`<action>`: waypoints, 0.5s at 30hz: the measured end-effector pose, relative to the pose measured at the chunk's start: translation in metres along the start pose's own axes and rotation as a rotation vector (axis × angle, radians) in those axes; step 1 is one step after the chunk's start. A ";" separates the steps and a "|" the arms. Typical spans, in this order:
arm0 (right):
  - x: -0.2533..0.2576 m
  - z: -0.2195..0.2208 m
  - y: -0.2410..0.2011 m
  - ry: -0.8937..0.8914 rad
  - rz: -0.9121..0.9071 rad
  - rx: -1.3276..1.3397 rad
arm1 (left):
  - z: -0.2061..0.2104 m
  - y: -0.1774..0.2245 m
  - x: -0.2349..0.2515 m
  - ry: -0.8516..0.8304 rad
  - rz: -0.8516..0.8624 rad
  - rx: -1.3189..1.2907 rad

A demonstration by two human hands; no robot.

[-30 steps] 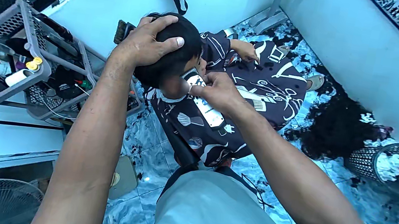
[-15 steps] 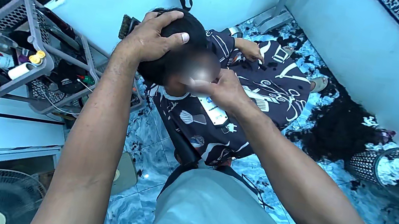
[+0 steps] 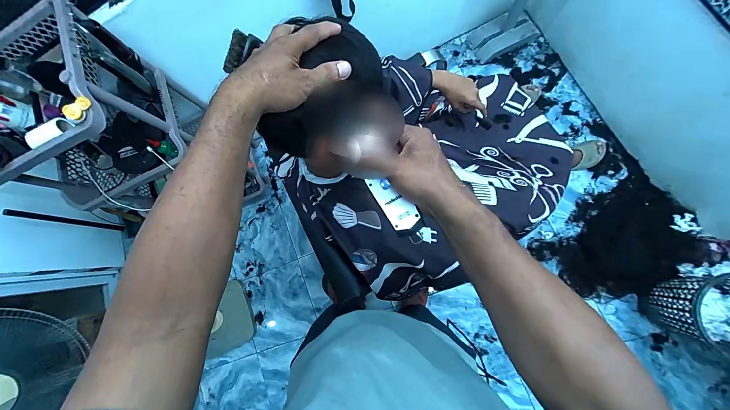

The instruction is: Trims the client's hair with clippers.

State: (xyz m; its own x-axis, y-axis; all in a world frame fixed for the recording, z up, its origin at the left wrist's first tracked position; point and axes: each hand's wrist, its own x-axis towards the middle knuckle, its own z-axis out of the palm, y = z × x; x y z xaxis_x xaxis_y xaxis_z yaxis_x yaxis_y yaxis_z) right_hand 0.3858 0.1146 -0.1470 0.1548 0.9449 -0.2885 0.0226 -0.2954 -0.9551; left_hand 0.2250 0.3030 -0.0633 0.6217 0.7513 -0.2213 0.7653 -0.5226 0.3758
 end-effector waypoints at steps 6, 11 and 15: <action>0.002 0.001 0.001 0.030 -0.018 0.018 | 0.000 0.000 -0.001 -0.006 -0.013 -0.004; 0.001 0.001 0.003 0.026 0.033 -0.015 | -0.001 0.001 -0.002 -0.005 -0.017 -0.009; 0.001 0.003 0.000 0.018 -0.011 -0.031 | 0.000 -0.002 -0.003 -0.008 -0.011 -0.003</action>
State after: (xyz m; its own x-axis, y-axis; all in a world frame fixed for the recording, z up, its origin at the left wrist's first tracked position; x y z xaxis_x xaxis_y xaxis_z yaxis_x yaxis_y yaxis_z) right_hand 0.3826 0.1160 -0.1475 0.1717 0.9455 -0.2766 0.0545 -0.2895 -0.9556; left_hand 0.2220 0.3020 -0.0629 0.6145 0.7539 -0.2324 0.7716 -0.5130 0.3762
